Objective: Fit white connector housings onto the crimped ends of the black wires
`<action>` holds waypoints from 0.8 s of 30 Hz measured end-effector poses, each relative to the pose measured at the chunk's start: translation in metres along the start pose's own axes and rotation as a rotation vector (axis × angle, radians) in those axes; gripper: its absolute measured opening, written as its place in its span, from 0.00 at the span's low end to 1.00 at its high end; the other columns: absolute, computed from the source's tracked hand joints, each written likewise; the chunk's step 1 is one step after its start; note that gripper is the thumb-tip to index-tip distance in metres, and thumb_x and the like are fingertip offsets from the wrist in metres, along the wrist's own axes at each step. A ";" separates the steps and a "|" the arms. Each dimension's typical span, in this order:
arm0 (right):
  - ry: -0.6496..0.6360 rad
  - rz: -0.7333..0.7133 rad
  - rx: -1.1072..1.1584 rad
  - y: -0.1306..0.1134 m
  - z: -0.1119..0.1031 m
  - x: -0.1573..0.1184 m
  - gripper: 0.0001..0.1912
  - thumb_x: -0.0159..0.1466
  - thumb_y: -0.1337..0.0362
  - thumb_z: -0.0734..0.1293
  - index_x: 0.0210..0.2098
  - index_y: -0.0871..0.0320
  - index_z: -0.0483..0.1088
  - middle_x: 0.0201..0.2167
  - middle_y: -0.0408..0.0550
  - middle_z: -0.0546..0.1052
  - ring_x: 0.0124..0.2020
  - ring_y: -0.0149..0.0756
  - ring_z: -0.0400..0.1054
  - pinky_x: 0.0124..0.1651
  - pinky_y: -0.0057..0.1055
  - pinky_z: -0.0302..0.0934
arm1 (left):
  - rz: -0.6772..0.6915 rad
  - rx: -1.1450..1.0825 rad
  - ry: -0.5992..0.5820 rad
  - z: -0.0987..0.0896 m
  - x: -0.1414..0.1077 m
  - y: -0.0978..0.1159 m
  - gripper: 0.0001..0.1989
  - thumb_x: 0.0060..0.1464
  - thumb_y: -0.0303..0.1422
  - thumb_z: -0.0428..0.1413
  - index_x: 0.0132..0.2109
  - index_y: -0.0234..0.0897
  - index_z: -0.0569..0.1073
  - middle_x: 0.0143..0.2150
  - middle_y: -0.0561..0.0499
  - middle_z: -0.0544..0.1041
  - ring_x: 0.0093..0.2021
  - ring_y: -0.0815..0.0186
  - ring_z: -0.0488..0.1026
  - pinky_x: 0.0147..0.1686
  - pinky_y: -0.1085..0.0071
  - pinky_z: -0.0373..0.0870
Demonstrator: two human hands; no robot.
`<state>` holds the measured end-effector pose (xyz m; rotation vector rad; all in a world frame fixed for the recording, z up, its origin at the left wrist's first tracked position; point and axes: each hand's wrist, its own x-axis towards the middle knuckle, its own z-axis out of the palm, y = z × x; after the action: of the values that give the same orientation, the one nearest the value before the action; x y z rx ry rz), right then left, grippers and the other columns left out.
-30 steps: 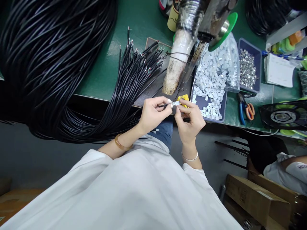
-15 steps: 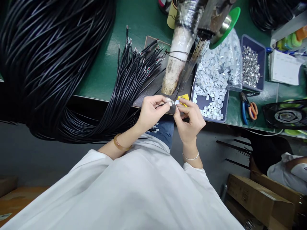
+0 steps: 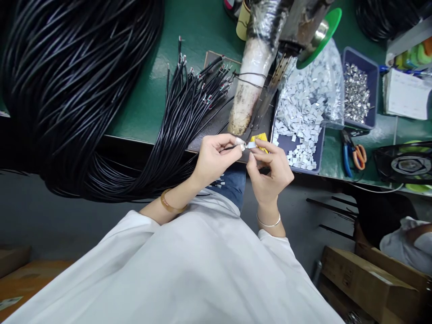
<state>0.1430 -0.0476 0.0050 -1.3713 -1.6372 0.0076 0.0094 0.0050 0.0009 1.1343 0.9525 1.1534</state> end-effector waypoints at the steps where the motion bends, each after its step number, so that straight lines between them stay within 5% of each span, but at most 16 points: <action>1: 0.004 0.010 0.006 0.001 0.000 0.000 0.06 0.62 0.72 0.69 0.35 0.54 0.71 0.42 0.45 0.81 0.39 0.33 0.78 0.30 0.27 0.71 | -0.020 0.001 -0.013 0.000 0.000 0.000 0.04 0.45 0.28 0.61 0.28 0.31 0.79 0.23 0.54 0.74 0.23 0.75 0.66 0.25 0.78 0.63; 11: -0.007 0.027 -0.032 -0.003 0.001 0.003 0.06 0.62 0.70 0.70 0.36 0.53 0.73 0.42 0.45 0.80 0.39 0.32 0.77 0.29 0.28 0.72 | -0.035 0.025 0.006 0.001 0.000 0.005 0.03 0.44 0.28 0.60 0.28 0.31 0.78 0.21 0.55 0.72 0.22 0.77 0.63 0.21 0.80 0.58; 17: -0.034 -0.026 -0.034 0.003 -0.005 -0.003 0.05 0.64 0.70 0.67 0.38 0.53 0.69 0.39 0.44 0.81 0.41 0.33 0.78 0.39 0.30 0.74 | -0.085 0.023 -0.052 -0.001 0.000 0.002 0.04 0.44 0.28 0.59 0.25 0.30 0.76 0.20 0.56 0.69 0.21 0.77 0.62 0.23 0.79 0.60; 21: -0.132 0.129 -0.067 0.014 -0.026 -0.011 0.05 0.67 0.60 0.64 0.41 0.54 0.67 0.41 0.47 0.80 0.40 0.34 0.78 0.37 0.31 0.73 | -0.048 0.101 -0.174 -0.005 -0.006 -0.001 0.05 0.48 0.27 0.58 0.27 0.31 0.77 0.21 0.56 0.70 0.21 0.77 0.61 0.22 0.79 0.56; 24: -0.204 0.189 -0.143 0.023 -0.044 -0.013 0.10 0.65 0.54 0.65 0.38 0.54 0.67 0.41 0.50 0.79 0.42 0.37 0.77 0.40 0.34 0.72 | 0.068 0.277 -0.382 -0.013 -0.014 0.000 0.05 0.51 0.26 0.58 0.30 0.32 0.80 0.24 0.54 0.74 0.24 0.74 0.66 0.26 0.76 0.62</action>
<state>0.1879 -0.0725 0.0072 -1.6779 -1.6943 0.1481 -0.0054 -0.0061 -0.0013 1.5559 0.7935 0.8299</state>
